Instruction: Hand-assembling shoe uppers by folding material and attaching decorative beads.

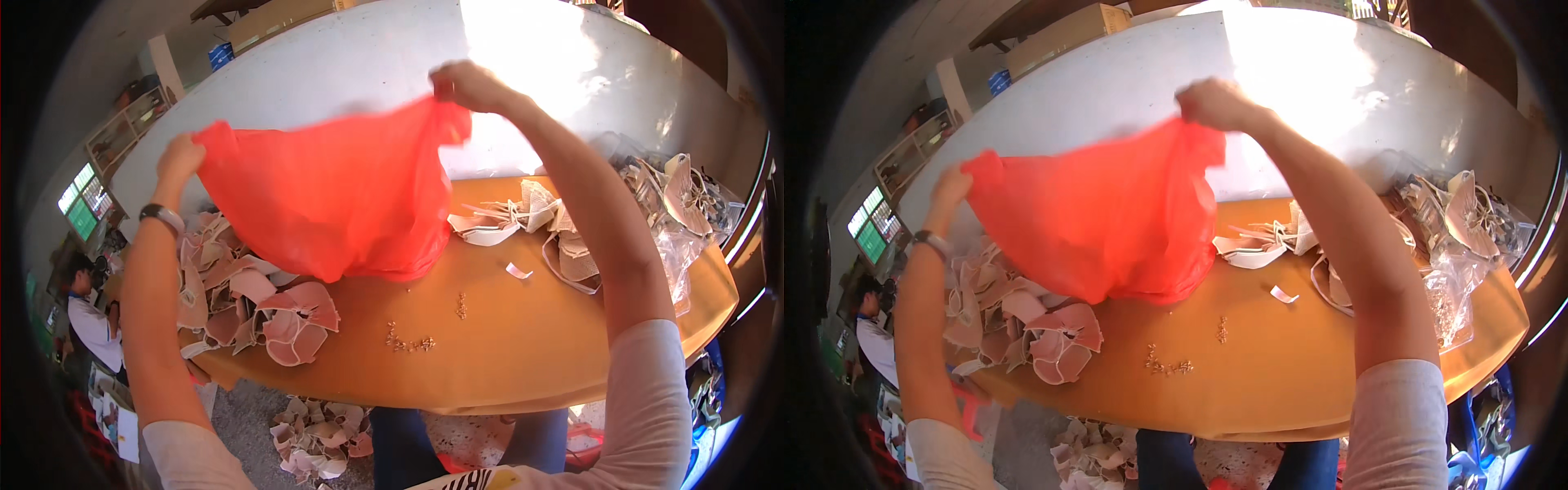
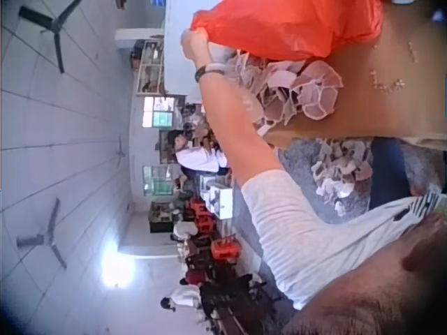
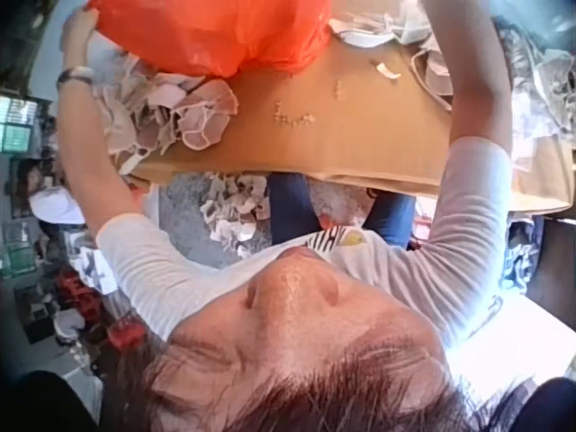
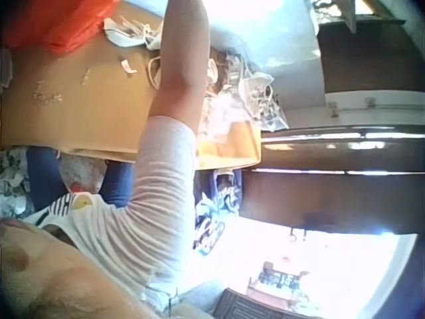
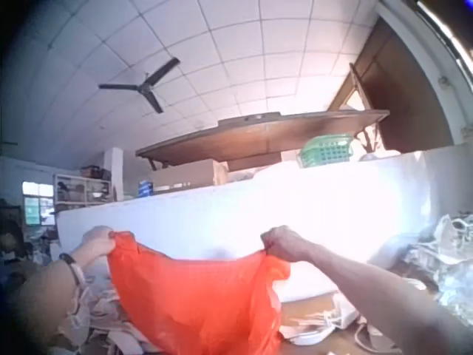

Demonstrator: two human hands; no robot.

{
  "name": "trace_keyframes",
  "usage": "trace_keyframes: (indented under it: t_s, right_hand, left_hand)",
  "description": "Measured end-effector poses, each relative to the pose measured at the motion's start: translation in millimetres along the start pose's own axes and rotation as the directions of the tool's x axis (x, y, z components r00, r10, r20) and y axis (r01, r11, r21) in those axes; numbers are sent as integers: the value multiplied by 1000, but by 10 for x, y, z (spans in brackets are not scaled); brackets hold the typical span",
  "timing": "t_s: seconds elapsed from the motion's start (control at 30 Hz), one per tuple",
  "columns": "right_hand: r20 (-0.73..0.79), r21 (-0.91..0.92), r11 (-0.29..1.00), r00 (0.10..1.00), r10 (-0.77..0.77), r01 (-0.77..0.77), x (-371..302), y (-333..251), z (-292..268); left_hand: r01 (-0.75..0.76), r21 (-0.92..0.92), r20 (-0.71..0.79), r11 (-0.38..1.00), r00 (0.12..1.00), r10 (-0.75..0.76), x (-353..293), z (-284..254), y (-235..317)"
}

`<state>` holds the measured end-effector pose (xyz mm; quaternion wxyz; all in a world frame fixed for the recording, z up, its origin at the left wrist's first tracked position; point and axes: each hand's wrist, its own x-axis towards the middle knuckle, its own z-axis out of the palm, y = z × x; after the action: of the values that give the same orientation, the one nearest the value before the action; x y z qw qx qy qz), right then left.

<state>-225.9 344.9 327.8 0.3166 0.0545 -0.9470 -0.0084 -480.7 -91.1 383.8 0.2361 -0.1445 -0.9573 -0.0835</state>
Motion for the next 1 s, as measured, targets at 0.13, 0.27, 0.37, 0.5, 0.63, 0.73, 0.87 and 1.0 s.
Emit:
trace_keyframes:
  t_s: [0.13,0.27,0.37,0.5,0.63,0.73,0.87,1.0]
  right_hand:
    - [46,384,915,992,118,-126,147,-238,-221]
    - [700,685,453,688,-190,-571,-127,-373,-194]
    - [647,443,660,726,233,-607,-239,-328,168]
    - [582,334,626,677,451,-705,-156,-217,987]
    - [344,569,606,830,438,-556,-93,-71,1160]
    - [287,892,203,852,437,-404,-2,-157,1083]
    - [437,721,630,895,-88,-290,-237,-886,601]
    - [295,-158,925,877,379,-346,-235,-645,659]
  left_hand:
    - [11,98,-292,995,956,18,316,-278,-101]
    - [86,-896,-7,436,978,-207,-118,-379,177]
    - [203,-963,255,178,899,356,-493,-234,175]
    - [92,-837,443,539,690,572,-1173,-316,102]
    - [-9,-861,402,509,601,691,-1167,-431,171]
    - [88,-976,202,200,710,675,-1104,-433,338]
    - [-169,-621,476,766,695,539,-975,-446,434]
    - [-34,-659,429,751,804,412,-408,-286,250]
